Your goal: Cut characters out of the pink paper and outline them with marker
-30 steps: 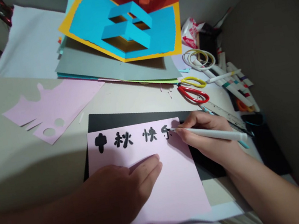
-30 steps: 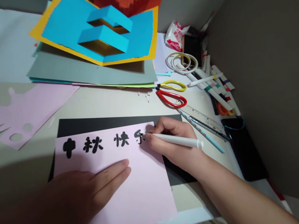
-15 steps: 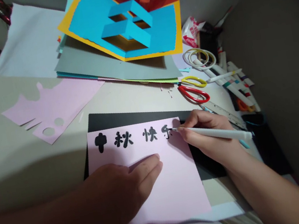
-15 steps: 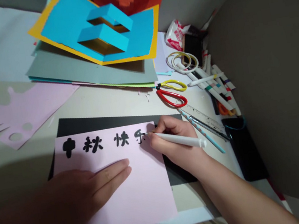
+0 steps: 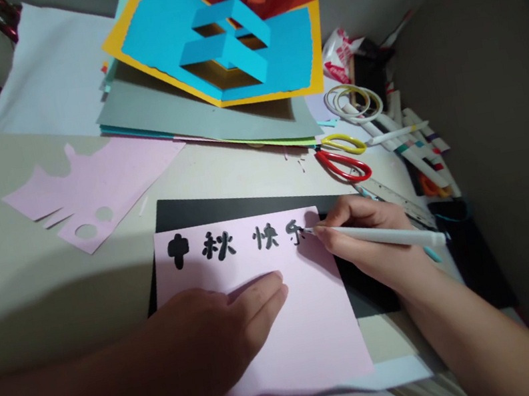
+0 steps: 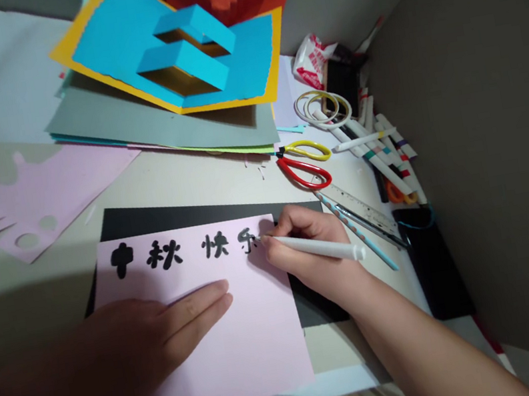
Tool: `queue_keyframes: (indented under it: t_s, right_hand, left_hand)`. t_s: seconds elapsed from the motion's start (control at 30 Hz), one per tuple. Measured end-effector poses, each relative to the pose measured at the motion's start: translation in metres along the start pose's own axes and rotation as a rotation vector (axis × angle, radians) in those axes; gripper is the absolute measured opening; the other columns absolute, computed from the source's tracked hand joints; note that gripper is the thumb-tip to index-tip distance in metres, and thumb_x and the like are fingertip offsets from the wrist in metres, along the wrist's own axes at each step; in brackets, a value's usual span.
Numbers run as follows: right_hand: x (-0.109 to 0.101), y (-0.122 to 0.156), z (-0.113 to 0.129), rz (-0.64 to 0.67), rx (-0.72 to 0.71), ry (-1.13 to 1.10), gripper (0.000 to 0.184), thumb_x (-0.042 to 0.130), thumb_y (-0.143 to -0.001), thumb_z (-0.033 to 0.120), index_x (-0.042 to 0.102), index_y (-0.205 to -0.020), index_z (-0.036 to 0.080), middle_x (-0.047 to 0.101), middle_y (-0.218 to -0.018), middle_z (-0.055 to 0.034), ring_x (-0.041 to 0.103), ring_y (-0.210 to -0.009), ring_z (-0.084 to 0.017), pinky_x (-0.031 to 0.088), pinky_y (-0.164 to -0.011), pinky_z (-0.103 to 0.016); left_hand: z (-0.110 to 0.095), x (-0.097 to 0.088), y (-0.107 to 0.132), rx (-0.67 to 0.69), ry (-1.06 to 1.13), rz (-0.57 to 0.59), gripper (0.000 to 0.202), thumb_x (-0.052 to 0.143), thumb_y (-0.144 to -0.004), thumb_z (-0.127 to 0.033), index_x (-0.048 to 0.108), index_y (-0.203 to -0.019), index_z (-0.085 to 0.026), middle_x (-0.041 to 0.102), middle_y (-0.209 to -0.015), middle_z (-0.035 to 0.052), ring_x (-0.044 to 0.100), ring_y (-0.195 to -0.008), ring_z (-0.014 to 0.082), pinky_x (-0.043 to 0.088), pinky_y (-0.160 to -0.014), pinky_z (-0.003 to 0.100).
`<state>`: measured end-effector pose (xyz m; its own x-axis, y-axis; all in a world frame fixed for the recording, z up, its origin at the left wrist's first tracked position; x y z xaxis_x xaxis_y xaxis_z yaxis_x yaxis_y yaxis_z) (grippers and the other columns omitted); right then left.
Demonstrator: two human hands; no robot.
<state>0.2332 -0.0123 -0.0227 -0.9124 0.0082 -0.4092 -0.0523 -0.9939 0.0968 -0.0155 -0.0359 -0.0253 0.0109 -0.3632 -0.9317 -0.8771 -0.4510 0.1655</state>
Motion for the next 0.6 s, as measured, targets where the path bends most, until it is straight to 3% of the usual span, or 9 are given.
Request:
queue_keyframes:
  t_s: [0.27, 0.6]
  right_hand:
    - [0.0008, 0.0008, 0.0019, 0.006, 0.008, 0.028, 0.021, 0.072, -0.078, 0.016, 0.058, -0.063, 0.021, 0.054, -0.061, 0.0027, 0.041, -0.055, -0.010, 0.033, -0.051, -0.025]
    - [0.0017, -0.0029, 0.0004, -0.051, -0.001, -0.045, 0.025, 0.073, -0.076, 0.015, 0.054, -0.062, 0.022, 0.056, -0.060, 0.0029, 0.046, -0.056, -0.011, 0.042, -0.055, -0.026]
  left_hand:
    - [-0.0017, -0.0058, -0.0031, -0.019, -0.033, 0.021, 0.085, 0.055, -0.084, -0.074, 0.045, -0.147, -0.017, 0.059, -0.137, 0.0184, 0.070, -0.077, 0.0201, 0.052, -0.062, 0.032]
    - [-0.0028, -0.0046, -0.0022, -0.009, -0.036, 0.020, 0.085, 0.056, -0.083, -0.072, 0.046, -0.147, -0.016, 0.058, -0.137, 0.0182, 0.068, -0.073, 0.0190, 0.051, -0.057, 0.034]
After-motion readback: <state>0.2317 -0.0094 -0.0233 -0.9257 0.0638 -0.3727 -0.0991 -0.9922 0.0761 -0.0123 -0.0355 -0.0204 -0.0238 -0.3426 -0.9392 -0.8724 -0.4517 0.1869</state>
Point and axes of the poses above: each hand's wrist, its own y-axis away from the middle knuckle, its own x-axis out of the palm, z = x × y, the point moved 1 cm from there along -y, towards the middle knuckle
